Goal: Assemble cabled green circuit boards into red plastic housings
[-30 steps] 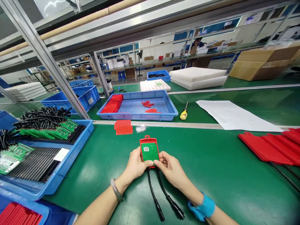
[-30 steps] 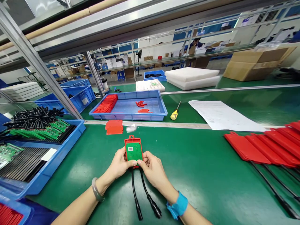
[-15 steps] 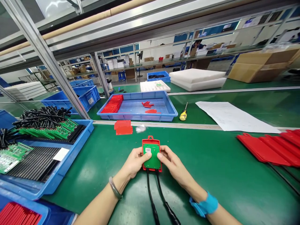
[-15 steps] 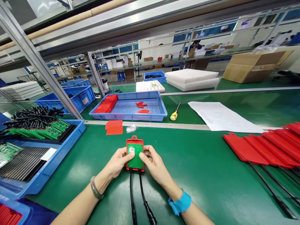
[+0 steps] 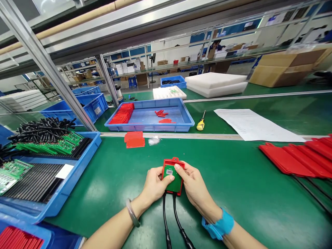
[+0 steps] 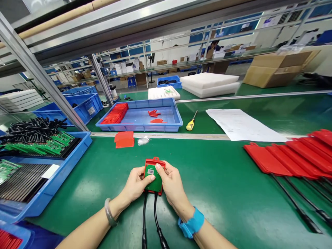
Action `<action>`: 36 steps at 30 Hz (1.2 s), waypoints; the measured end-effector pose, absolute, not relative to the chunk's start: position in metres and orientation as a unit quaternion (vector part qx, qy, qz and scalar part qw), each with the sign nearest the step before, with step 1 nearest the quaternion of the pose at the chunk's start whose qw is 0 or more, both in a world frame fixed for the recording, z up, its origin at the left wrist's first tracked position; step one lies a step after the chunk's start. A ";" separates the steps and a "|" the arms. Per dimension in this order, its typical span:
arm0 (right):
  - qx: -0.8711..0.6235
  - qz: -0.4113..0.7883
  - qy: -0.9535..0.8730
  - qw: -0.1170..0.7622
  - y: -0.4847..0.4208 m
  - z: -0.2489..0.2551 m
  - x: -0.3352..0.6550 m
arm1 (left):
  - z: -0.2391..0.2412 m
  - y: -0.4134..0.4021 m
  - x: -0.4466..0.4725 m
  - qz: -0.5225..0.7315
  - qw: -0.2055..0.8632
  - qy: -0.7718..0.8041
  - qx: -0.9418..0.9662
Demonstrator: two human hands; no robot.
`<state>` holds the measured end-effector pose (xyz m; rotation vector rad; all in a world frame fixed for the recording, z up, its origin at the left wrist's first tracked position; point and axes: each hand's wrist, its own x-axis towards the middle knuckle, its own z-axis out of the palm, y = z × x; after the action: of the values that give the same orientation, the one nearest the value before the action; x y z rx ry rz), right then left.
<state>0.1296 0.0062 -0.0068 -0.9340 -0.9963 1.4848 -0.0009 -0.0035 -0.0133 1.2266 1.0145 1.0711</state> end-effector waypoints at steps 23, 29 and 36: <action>-0.410 0.479 -0.701 0.334 0.000 -0.010 0.133 | 0.010 0.010 -0.027 0.482 0.589 0.453 0.465; -0.437 0.425 -0.725 0.321 -0.002 -0.014 0.126 | 0.010 0.011 -0.033 0.413 0.616 0.434 0.511; -0.485 0.332 -0.745 0.317 -0.008 -0.016 0.130 | 0.010 0.006 -0.020 0.473 0.504 0.505 0.517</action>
<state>0.1299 -0.0083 -0.0160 -1.2771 -1.9604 0.8730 -0.0195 0.0056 0.0096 1.2483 1.2202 1.1408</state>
